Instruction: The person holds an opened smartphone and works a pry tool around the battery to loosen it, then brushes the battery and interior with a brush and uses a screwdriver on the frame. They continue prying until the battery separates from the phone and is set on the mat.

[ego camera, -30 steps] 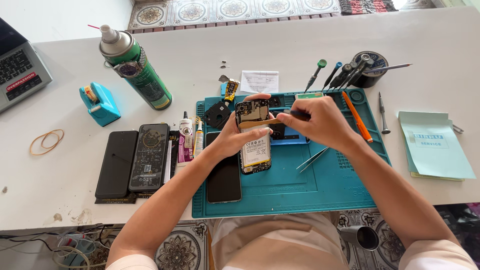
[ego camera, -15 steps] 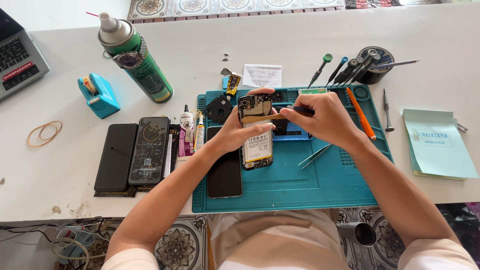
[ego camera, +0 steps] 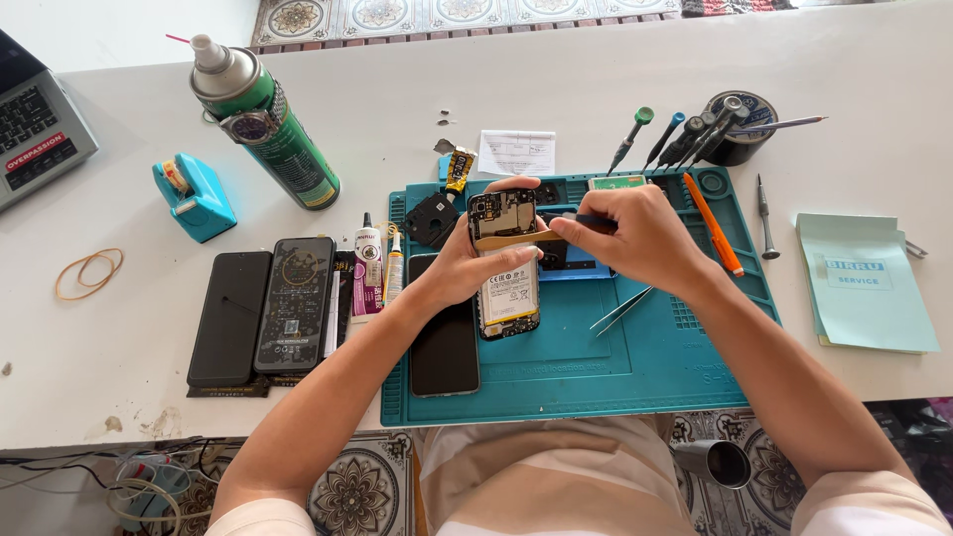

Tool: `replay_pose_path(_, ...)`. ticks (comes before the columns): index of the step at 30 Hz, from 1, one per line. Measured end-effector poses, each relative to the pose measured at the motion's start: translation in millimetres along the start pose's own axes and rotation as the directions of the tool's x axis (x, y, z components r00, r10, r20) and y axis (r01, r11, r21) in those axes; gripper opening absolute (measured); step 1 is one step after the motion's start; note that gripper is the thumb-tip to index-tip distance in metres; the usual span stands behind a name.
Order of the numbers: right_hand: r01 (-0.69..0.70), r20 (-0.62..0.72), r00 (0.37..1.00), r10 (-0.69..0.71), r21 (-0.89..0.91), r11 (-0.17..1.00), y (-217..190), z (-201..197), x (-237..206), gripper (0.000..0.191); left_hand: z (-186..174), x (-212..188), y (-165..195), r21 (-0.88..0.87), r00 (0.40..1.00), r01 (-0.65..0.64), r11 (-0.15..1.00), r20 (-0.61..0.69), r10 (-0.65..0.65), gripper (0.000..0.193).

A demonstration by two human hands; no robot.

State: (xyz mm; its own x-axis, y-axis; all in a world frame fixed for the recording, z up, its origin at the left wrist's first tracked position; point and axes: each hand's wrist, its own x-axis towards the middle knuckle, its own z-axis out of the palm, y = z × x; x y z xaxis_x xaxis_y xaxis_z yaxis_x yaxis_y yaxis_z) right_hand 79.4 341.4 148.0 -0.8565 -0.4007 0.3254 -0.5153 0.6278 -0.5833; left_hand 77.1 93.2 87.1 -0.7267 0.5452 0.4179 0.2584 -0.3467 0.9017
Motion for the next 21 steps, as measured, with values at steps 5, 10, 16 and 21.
replay_pose_path(5, -0.102, -0.046, 0.994, 0.1, -0.045, 0.994, 7, -13, 4, 0.042, -1, 1, -5, -0.014, 1.0, 0.0, 1.0, -0.014, 0.0, 0.074)
replay_pose_path(10, -0.131, -0.047, 0.991, 0.129, -0.042, 0.99, 5, -14, 3, 0.043, -1, 0, -4, -0.014, 0.999, 0.022, 1.0, -0.026, -0.023, 0.074)
replay_pose_path(16, -0.072, -0.021, 0.997, 0.071, -0.066, 0.995, 3, -12, 2, 0.041, 0, 0, -1, -0.032, 0.999, 0.022, 0.999, -0.022, -0.023, 0.075)
replay_pose_path(21, -0.104, -0.067, 0.993, 0.101, -0.04, 0.994, 10, -19, 6, 0.042, 0, 1, -1, 0.004, 1.0, 0.021, 1.0, -0.019, -0.021, 0.075)
